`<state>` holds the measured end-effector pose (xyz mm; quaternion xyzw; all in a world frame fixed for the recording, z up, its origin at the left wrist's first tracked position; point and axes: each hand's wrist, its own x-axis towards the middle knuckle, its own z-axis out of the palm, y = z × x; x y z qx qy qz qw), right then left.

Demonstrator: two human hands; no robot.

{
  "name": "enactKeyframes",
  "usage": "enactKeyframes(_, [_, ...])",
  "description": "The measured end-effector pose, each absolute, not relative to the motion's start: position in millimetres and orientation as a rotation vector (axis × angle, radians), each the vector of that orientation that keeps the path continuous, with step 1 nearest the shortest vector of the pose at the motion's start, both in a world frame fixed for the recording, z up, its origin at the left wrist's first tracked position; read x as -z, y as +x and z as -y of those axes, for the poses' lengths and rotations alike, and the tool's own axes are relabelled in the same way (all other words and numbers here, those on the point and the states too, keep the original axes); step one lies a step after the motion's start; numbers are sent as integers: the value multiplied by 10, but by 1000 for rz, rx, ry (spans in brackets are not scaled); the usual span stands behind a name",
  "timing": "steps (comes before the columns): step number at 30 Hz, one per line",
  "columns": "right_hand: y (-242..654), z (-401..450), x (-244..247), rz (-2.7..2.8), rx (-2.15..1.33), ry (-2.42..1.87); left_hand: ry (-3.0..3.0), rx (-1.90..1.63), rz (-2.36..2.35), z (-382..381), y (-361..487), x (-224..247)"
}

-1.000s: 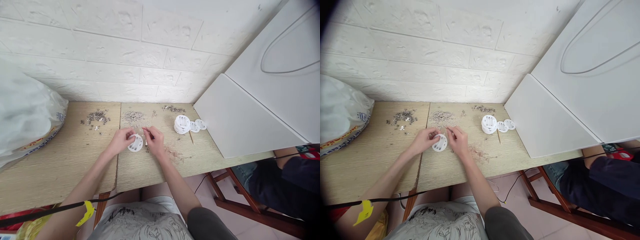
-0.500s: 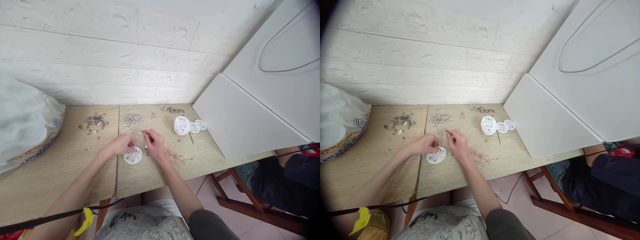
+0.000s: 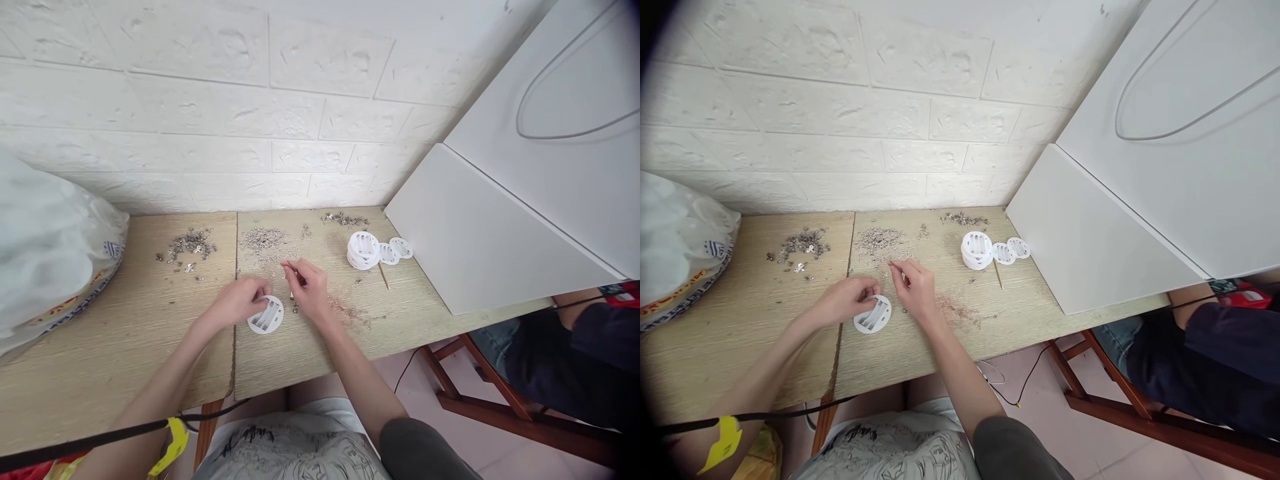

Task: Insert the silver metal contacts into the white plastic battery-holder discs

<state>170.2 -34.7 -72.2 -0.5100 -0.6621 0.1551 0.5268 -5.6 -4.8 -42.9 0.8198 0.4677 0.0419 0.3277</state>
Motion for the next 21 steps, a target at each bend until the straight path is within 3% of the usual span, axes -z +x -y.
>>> enactKeyframes(10, [1734, 295, 743, 1549, -602, -1345, 1303, -969, -1097, -171, 54, 624])
enactKeyframes(21, [1722, 277, 753, 1446, -758, -1329, 1166, -1121, -1063, -135, 40, 691])
